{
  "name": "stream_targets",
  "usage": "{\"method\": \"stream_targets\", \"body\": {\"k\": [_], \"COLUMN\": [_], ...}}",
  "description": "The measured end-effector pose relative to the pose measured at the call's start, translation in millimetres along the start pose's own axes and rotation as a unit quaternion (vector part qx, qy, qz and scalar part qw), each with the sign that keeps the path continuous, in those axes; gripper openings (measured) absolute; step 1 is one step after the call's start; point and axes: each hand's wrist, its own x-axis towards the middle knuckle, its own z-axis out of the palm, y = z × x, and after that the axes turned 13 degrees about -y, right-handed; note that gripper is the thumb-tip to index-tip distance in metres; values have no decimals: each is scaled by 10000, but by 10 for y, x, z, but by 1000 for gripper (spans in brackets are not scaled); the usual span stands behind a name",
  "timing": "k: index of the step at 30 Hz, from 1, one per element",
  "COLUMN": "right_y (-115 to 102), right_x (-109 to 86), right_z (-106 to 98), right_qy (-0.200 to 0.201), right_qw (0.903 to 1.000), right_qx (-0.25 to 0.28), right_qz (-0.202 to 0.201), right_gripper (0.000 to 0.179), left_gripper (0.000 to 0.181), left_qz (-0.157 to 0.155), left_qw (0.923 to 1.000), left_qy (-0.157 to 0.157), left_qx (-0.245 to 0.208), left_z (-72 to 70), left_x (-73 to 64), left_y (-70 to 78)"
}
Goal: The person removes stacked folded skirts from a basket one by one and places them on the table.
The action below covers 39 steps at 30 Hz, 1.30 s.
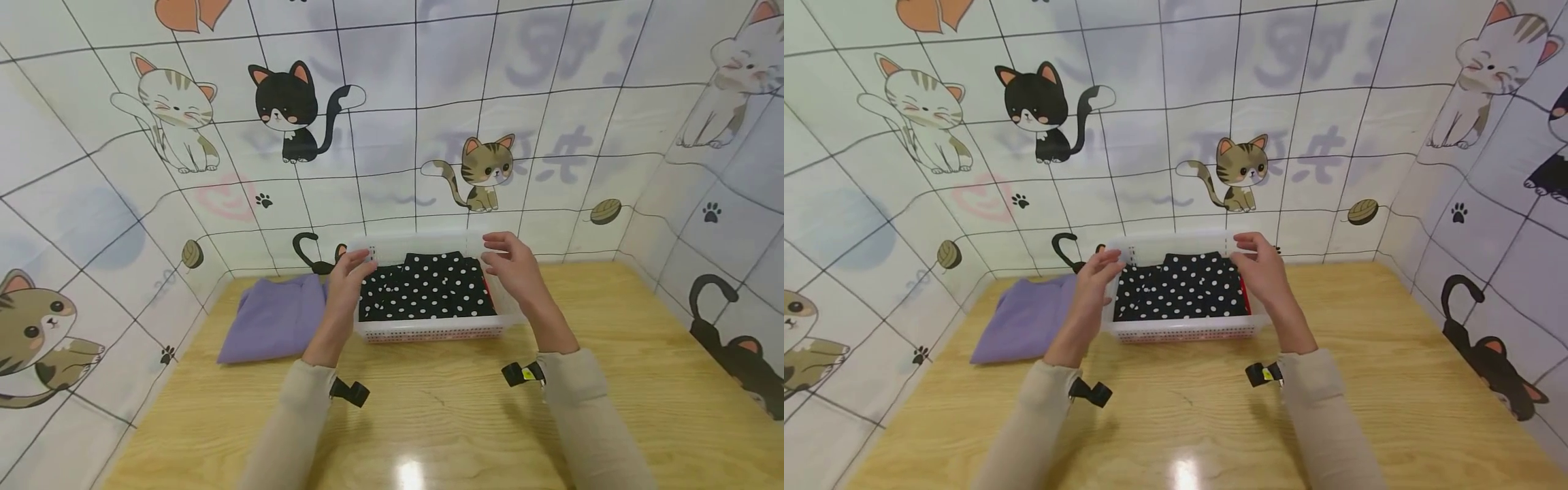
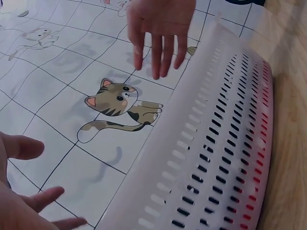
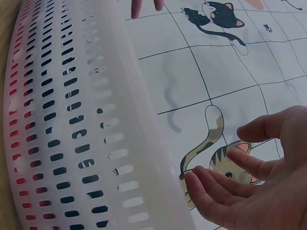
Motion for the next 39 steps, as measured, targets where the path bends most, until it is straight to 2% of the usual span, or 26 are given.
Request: {"method": "stream_targets", "body": {"k": [3,7,10,15,20,24,29,36,39], "right_y": [50,129,179,240,275,288,326,381,380], "right_x": [30,62,78,107,127,127,160,201,227], "right_z": [9,30,50,81,90,95,143,123,101], "right_qy": [-196,-360,-607,-1301,-1860,-2081,-2074,-2250,-2254], "right_qw": [9995,9971,9936,9840,9721,9645,9633,9671,9710], "right_qx": [36,-248,-474,-567,-642,-1146,-1468,-1052,-457], "right_qz": [263,620,824,1076,1280,1152,867,550,650], "right_gripper": [49,52,55,61,68,71,70,55,55], "left_gripper": [45,48,51,56,54,51,51,50,50], "left_qz": [-231,-468,-631,-972,-1301,-1616,-1696,-1707,-1701], "left_qw": [9996,9987,9972,9915,9878,9829,9817,9798,9789], "left_qy": [140,133,-26,-387,-631,-794,-847,-1030,-1096], "left_qx": [24,159,391,773,573,383,201,168,270], "left_z": [46,91,105,88,32,-3,-37,-49,-41], "left_x": [34,72,80,79,105,150,178,183,187], "left_y": [-17,-76,-128,-184,-173,-165,-157,-135,-126]}}
